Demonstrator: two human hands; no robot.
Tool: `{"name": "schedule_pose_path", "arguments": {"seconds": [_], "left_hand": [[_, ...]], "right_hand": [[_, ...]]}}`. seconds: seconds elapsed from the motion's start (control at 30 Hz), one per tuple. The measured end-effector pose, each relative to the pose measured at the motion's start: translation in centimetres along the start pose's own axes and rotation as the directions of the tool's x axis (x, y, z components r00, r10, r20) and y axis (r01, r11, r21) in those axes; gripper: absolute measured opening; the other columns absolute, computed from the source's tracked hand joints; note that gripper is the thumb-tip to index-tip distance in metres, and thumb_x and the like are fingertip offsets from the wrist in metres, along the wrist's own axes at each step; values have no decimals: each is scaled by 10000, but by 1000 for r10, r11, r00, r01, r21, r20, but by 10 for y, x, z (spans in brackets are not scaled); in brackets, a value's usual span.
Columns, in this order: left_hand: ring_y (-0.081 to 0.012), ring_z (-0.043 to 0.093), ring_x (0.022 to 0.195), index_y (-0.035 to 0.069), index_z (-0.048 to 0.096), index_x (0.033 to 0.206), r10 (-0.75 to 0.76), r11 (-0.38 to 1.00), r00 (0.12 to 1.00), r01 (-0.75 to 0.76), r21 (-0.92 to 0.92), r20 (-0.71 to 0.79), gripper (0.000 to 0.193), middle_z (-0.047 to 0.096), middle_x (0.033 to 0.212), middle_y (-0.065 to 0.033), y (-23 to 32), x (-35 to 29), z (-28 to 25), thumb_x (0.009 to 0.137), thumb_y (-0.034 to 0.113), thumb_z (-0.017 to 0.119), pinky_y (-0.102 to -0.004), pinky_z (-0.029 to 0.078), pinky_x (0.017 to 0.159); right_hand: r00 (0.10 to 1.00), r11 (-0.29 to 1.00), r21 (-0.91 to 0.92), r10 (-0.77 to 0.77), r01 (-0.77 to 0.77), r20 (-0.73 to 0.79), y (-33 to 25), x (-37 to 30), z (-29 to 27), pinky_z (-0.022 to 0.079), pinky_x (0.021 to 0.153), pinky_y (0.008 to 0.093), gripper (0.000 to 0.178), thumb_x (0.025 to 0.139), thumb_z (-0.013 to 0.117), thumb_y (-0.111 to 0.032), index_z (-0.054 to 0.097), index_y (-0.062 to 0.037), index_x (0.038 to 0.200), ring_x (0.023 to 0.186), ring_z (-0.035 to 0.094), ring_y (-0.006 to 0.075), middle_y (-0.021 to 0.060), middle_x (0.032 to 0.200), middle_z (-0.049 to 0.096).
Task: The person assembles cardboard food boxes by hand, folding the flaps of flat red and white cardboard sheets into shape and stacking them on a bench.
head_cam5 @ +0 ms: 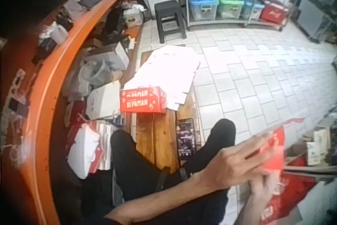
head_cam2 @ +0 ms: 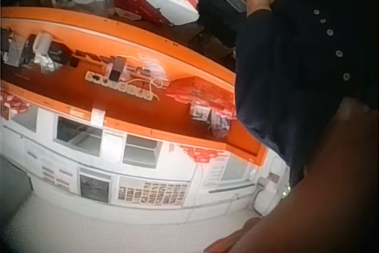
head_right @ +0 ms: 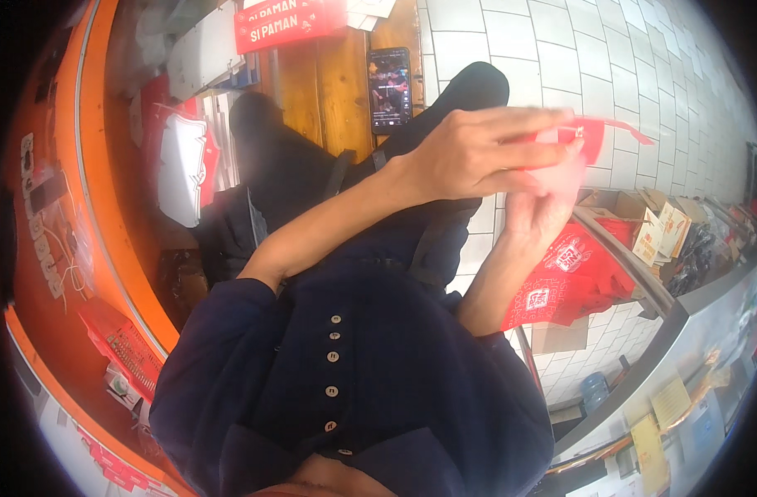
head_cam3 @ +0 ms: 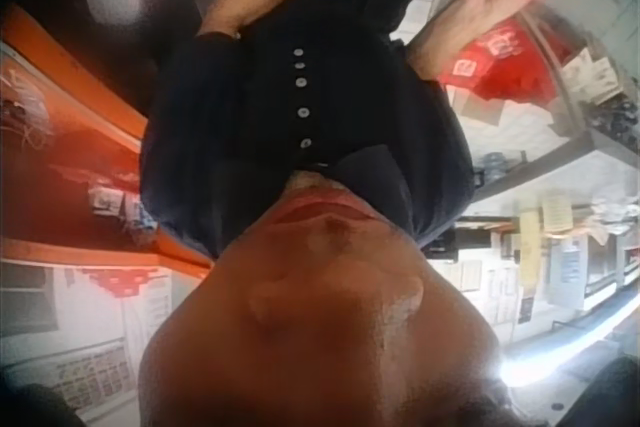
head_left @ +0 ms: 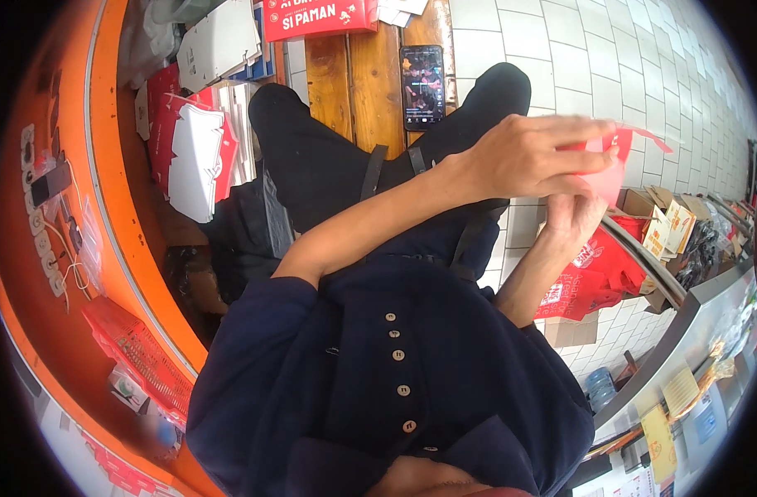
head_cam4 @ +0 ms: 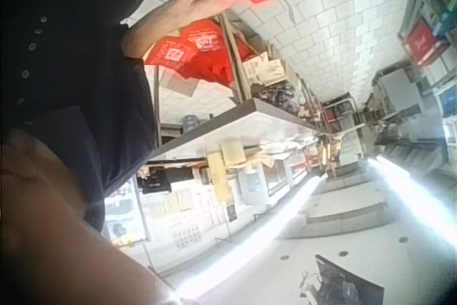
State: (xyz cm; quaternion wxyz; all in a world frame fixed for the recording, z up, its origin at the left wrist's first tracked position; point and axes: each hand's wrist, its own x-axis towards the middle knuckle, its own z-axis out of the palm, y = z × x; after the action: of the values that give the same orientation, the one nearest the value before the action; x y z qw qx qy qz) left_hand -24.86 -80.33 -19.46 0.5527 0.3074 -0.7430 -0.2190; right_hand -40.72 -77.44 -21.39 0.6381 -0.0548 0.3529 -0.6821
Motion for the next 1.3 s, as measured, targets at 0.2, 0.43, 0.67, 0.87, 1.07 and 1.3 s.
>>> {"name": "schedule_pose_path", "arguments": {"seconds": [0.2, 0.43, 0.67, 0.87, 1.07, 1.3], "left_hand": [[-277, 715, 1012, 81, 754, 1099, -57, 997, 998, 57, -56, 7, 365, 639, 1329, -163, -17, 2, -13, 808, 296, 808, -339, 597, 785], [-281, 682, 986, 112, 771, 1064, -41, 995, 997, 47, 84, -68, 309, 656, 1250, -148, -15, -1, -3, 793, 255, 816, -369, 565, 803], [-296, 656, 1042, 133, 721, 1174, 20, 978, 997, -5, -209, 72, 436, 650, 1232, -121, 3, 28, -16, 754, 213, 808, -417, 533, 873], [-337, 667, 1035, 89, 720, 1105, 92, 977, 991, -70, -200, 100, 393, 657, 1224, -131, 9, 22, -2, 739, 197, 812, -423, 549, 884], [-294, 650, 1121, 109, 738, 1027, 234, 972, 938, -235, -29, 255, 243, 660, 1195, -111, 9, 5, -7, 790, 159, 759, -397, 534, 971], [-284, 647, 1152, 123, 744, 1062, 208, 970, 977, -213, 120, 58, 283, 637, 1271, -100, 1, -1, 8, 780, 140, 769, -391, 560, 950]], "right_hand": [[986, 964, -210, -157, 164, 51, -9, 0, 34, 546, 1004, 421, 482, 1052, 570, -330, 486, 1, 1392, 1215, 603, 263, 161, 1308, 612], [977, 972, -123, -208, 201, -43, 16, -12, 42, 570, 935, 345, 423, 1064, 523, -300, 523, 40, 1315, 1154, 632, 258, 166, 1241, 629], [979, 980, -160, -87, 117, 182, -24, -21, 17, 510, 1056, 438, 414, 1032, 582, -236, 518, -21, 1381, 1225, 605, 302, 171, 1352, 592], [987, 973, -181, -132, 146, 88, -69, -19, 5, 540, 1009, 452, 700, 984, 644, -432, 439, 68, 1429, 1291, 545, 321, 209, 1380, 540], [991, 970, -213, -97, 115, 94, -90, 4, -15, 566, 947, 422, 567, 945, 732, -319, 542, 55, 1326, 1214, 583, 259, 178, 1264, 613], [976, 823, -532, -215, 199, 32, -74, 7, -14, 492, 968, 378, 516, 939, 756, -276, 571, 33, 1308, 1182, 586, 207, 142, 1278, 623]]}}
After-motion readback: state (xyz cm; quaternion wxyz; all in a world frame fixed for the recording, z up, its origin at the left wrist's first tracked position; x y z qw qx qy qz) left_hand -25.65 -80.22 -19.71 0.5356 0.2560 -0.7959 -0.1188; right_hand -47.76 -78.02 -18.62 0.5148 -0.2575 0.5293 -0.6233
